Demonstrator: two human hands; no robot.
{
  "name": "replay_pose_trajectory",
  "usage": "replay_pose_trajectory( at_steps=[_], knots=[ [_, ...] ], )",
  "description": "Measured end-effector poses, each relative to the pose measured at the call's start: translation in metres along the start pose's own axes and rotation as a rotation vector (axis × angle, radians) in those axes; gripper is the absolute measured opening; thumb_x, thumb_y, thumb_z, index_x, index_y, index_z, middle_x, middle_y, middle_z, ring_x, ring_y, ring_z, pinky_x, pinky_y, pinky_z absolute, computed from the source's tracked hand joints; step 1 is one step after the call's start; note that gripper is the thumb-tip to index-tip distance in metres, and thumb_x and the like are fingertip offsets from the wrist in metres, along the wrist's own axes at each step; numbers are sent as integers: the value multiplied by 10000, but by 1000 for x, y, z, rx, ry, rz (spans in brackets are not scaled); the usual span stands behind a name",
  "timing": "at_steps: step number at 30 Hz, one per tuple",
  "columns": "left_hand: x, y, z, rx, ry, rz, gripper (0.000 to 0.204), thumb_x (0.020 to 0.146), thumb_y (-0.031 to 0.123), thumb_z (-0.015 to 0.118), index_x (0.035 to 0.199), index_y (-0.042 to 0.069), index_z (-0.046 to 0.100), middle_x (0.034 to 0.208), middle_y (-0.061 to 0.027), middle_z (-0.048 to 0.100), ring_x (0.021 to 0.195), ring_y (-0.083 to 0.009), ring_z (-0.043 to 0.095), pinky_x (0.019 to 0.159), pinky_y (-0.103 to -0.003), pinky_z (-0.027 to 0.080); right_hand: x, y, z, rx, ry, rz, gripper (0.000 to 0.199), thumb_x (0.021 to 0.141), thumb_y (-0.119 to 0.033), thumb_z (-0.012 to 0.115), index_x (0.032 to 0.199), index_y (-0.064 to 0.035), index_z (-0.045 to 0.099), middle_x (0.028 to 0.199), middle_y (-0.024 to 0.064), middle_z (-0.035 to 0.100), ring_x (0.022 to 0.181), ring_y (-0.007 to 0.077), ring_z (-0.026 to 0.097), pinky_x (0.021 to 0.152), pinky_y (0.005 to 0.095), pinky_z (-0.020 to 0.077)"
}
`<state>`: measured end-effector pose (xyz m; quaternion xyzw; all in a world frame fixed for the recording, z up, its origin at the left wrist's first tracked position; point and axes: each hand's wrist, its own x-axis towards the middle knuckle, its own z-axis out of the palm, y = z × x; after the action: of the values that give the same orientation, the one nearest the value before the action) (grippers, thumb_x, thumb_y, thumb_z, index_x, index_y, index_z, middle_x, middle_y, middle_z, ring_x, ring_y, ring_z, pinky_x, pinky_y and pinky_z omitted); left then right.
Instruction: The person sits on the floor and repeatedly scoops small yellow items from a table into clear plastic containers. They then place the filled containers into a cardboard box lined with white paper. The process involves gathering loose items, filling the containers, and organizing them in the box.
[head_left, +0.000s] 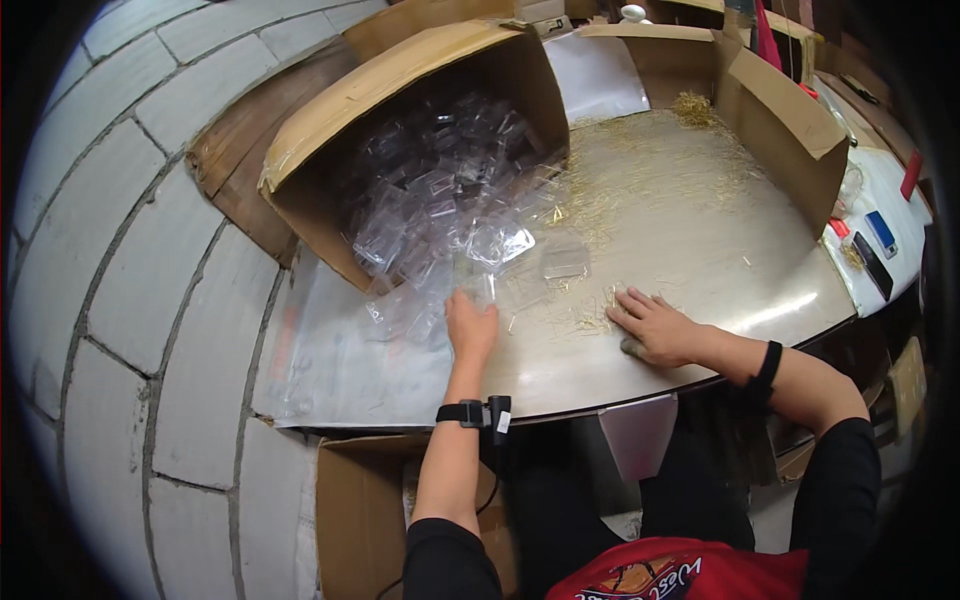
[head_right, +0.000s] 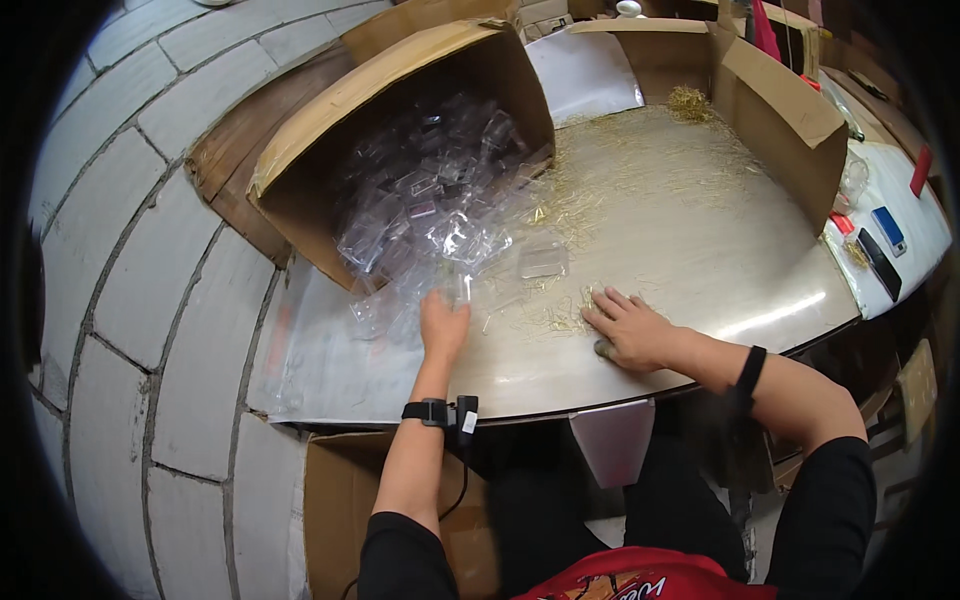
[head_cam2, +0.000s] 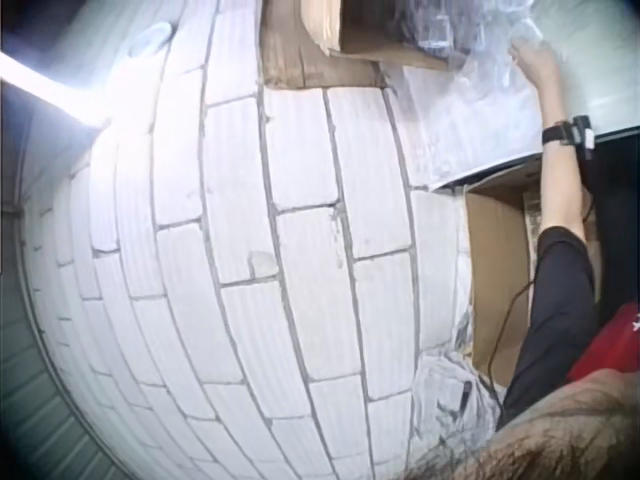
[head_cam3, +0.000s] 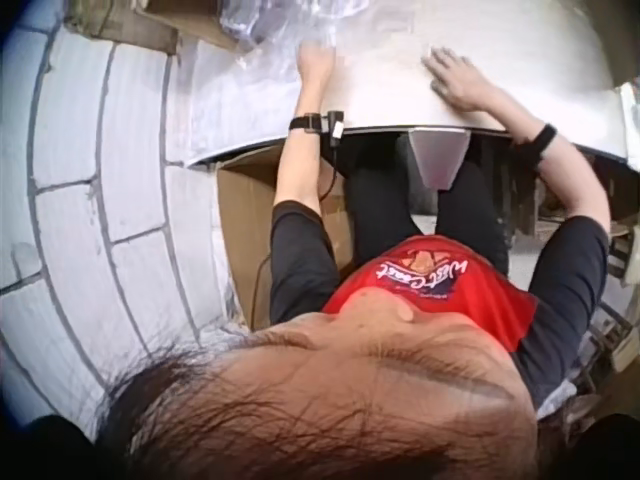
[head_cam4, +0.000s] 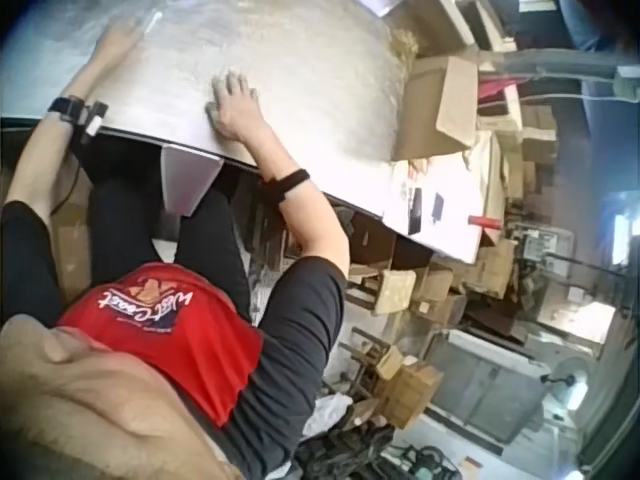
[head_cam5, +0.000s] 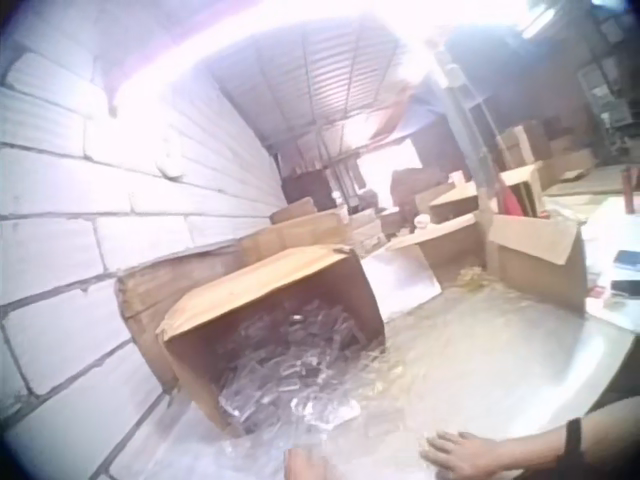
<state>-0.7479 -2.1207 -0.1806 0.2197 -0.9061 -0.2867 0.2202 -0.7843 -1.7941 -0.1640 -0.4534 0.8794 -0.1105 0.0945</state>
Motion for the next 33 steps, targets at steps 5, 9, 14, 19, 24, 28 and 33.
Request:
replay_pose_trajectory(
  at_steps=[5,9,14,19,24,28,33],
  knots=[
    [-41,20,-47,-763,-93,-300,487,794,85,617,1227,-80,468,1096,-142,581,959,-230,598,806,-309,470,-37,-18,-38,-59,255,45,476,885,-251,567,1316,-77,465,1400,153,389,1306,322,335,1037,494,309],
    [-107,45,-66,-1104,-129,-298,463,834,61,585,1261,-62,455,1108,-131,578,949,-189,597,784,-274,466,-24,-57,-47,826,396,85,332,869,-215,634,1144,-31,606,1072,127,644,935,211,623,805,359,499],
    [-188,95,-51,-1119,-184,-115,490,872,41,556,1324,-56,394,1171,-154,546,1068,-211,551,870,-309,465,-18,-113,-21,1562,242,60,228,897,-195,623,1012,-1,655,818,55,661,591,88,589,520,210,456],
    [-235,97,-52,-1136,-180,-148,501,902,46,503,1371,-32,345,1122,-146,555,934,-159,576,827,-290,498,-40,-131,20,1750,278,-18,187,893,-151,625,966,17,662,770,48,660,591,70,571,524,210,471],
    [-259,105,-56,-1242,-233,-176,482,944,101,441,1400,7,316,1164,-115,533,902,-147,586,756,-307,536,-51,-135,39,1855,214,53,158,895,-125,611,952,13,662,773,48,660,604,75,584,546,208,484],
    [-267,97,-52,-1212,-233,-197,467,979,164,390,1411,18,292,1184,-136,539,922,-143,581,793,-319,531,-61,-153,34,1640,220,28,138,901,-92,571,939,18,645,773,62,657,612,110,595,568,234,499],
    [-260,95,-54,-1208,-181,-241,474,983,227,405,1398,16,314,1055,-117,588,926,-144,578,759,-273,524,-61,-169,51,1196,399,-182,144,867,-63,577,979,12,626,742,105,625,633,142,575,571,307,465]
  ],
)
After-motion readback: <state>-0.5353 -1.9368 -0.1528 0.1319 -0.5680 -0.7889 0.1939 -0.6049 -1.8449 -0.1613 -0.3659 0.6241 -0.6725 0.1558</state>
